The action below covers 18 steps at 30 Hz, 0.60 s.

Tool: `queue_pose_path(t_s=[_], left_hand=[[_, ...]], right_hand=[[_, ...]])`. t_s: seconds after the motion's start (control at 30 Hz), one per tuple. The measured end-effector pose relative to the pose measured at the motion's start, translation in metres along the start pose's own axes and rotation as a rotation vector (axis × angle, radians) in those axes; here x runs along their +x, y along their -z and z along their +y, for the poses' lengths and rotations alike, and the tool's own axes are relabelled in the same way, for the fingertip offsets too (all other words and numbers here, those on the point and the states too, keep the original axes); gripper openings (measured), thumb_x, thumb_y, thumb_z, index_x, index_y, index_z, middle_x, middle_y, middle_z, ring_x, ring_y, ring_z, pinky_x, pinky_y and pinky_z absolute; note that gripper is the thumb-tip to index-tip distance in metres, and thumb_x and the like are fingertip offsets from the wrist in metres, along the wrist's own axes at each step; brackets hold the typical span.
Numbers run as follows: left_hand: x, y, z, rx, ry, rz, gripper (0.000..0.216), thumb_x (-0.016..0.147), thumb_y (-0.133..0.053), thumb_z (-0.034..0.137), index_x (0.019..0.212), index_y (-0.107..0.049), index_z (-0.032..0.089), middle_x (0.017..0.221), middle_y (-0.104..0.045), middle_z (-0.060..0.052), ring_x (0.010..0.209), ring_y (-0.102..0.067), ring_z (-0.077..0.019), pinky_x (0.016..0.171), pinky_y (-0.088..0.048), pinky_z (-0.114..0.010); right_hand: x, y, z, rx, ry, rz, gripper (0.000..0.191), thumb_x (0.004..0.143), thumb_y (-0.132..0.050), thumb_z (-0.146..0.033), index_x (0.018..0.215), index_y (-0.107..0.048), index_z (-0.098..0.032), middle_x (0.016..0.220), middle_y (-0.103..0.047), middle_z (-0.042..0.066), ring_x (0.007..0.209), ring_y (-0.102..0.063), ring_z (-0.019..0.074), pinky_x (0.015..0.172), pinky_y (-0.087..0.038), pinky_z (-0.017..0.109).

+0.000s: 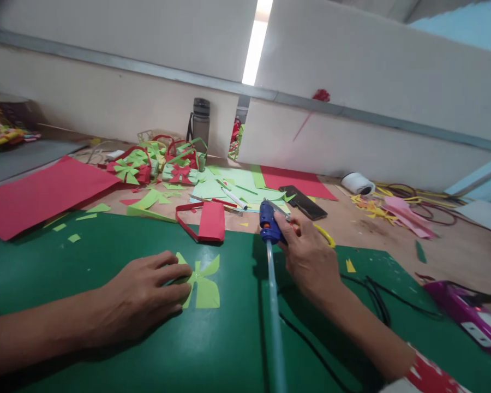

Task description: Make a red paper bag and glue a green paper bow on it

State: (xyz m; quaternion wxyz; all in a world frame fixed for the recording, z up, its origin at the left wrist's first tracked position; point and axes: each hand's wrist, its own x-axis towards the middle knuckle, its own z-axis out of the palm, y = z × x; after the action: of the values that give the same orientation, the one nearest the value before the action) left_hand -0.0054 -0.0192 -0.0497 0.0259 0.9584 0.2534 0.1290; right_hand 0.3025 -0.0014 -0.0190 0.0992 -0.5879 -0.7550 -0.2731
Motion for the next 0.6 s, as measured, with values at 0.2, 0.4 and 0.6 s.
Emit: queue_pose_path(t_s=[0.2, 0.4, 0.6], left_hand=[[0.0, -0.002, -0.001, 0.005, -0.022, 0.016, 0.024, 0.094, -0.037, 0.029, 0.086, -0.058, 0.019, 0.099, -0.06, -0.007, 0.081, -0.047, -0.0203, 0.069, -0.042, -0.036], [-0.001, -0.002, -0.003, 0.017, -0.024, 0.006, 0.024, 0.094, -0.037, 0.03, 0.088, -0.059, 0.019, 0.102, -0.061, -0.006, 0.083, -0.048, -0.0211, 0.07, -0.042, -0.036], [0.0, -0.002, -0.003, 0.022, -0.03, 0.004, 0.025, 0.094, -0.037, 0.03, 0.088, -0.059, 0.019, 0.102, -0.061, -0.007, 0.083, -0.048, -0.0209, 0.069, -0.041, -0.036]], right_hand=[[0.006, -0.031, 0.006, -0.213, 0.133, -0.059, 0.054, 0.081, -0.037, -0.001, 0.131, -0.049, -0.018, 0.11, -0.057, 0.017, 0.092, -0.057, 0.0292, 0.067, -0.049, 0.037], [0.017, -0.033, 0.011, -0.254, 0.173, -0.169, 0.05, 0.084, -0.037, -0.002, 0.13, -0.049, -0.017, 0.116, -0.055, 0.018, 0.102, -0.053, 0.0301, 0.073, -0.044, 0.038], [0.019, 0.002, 0.0, -0.133, 0.189, -0.2, 0.045, 0.078, -0.042, 0.0, 0.117, -0.058, -0.013, 0.117, -0.058, 0.018, 0.113, -0.048, 0.0353, 0.088, -0.037, 0.053]])
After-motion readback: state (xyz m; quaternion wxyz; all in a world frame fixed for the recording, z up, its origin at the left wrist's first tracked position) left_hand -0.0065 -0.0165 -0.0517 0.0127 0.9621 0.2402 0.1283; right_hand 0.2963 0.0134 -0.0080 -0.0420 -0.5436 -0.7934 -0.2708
